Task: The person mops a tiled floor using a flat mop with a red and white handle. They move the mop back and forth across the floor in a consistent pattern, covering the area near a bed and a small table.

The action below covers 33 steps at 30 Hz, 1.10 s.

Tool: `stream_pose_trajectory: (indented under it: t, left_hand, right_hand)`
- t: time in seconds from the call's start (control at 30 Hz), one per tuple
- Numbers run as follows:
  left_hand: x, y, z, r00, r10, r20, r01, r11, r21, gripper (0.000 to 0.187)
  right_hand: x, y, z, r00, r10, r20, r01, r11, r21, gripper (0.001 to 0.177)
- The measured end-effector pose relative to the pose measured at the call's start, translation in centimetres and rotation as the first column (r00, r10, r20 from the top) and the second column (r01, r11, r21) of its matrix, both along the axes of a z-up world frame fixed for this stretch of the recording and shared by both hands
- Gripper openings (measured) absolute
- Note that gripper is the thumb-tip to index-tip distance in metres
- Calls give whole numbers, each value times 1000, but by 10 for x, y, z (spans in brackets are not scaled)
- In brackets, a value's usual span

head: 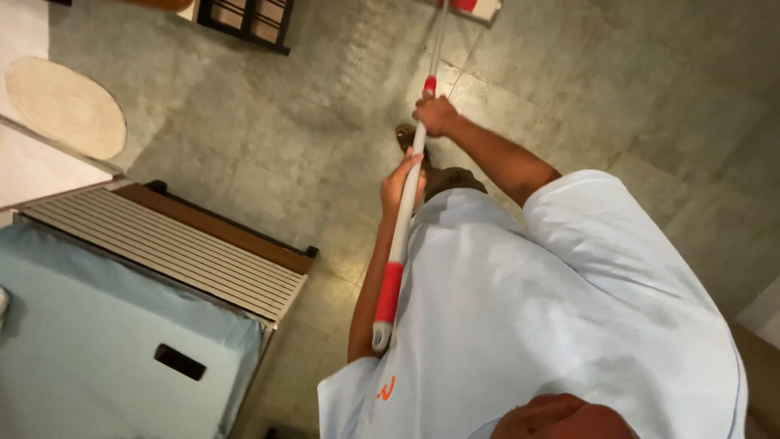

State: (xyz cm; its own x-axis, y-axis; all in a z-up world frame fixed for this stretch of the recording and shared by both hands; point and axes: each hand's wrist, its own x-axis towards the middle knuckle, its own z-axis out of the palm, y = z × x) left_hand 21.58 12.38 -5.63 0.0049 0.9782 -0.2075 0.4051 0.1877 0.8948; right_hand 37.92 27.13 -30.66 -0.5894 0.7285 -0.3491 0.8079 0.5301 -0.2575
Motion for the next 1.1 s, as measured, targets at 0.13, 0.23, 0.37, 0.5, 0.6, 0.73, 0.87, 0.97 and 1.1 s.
stream_pose_trajectory:
  t: [0.13,0.23,0.37,0.5,0.6,0.73,0.87,0.97,1.1]
  left_hand:
    - [-5,-80,1,985,50,166,-59,997,49,37]
    - [-2,-127,27,994,53,98,-57,998,42,39]
    - [25,-158,21,983,133,127,-140,989,48,37]
    - [58,-141,27,984,150,97,-154,988,34,35]
    - [79,-125,12,986,167,30,-166,986,-12,38]
    - [95,-130,8,981,191,23,-189,981,-47,39]
    - [90,-174,-17,984,175,20,-173,982,-75,39]
    - [77,-207,20,974,200,103,-199,980,-20,36]
    - [62,-222,86,987,150,54,-149,989,-14,34]
  right_hand:
    - [-16,-79,35,999,43,-7,-43,996,-76,18]
    - [-18,-132,34,981,193,39,-195,978,69,14]
    - [0,-146,70,953,298,47,-301,952,58,17]
    - [31,-122,43,964,259,52,-258,966,-15,19]
    - [54,-102,96,989,144,14,-142,984,-103,23]
    - [67,-105,58,983,160,94,-156,987,-46,18]
    - [61,-143,44,988,141,65,-133,984,-121,13]
    - [28,-196,86,979,-192,72,202,962,-186,16]
    - [29,-220,93,929,370,20,-367,927,-74,14]
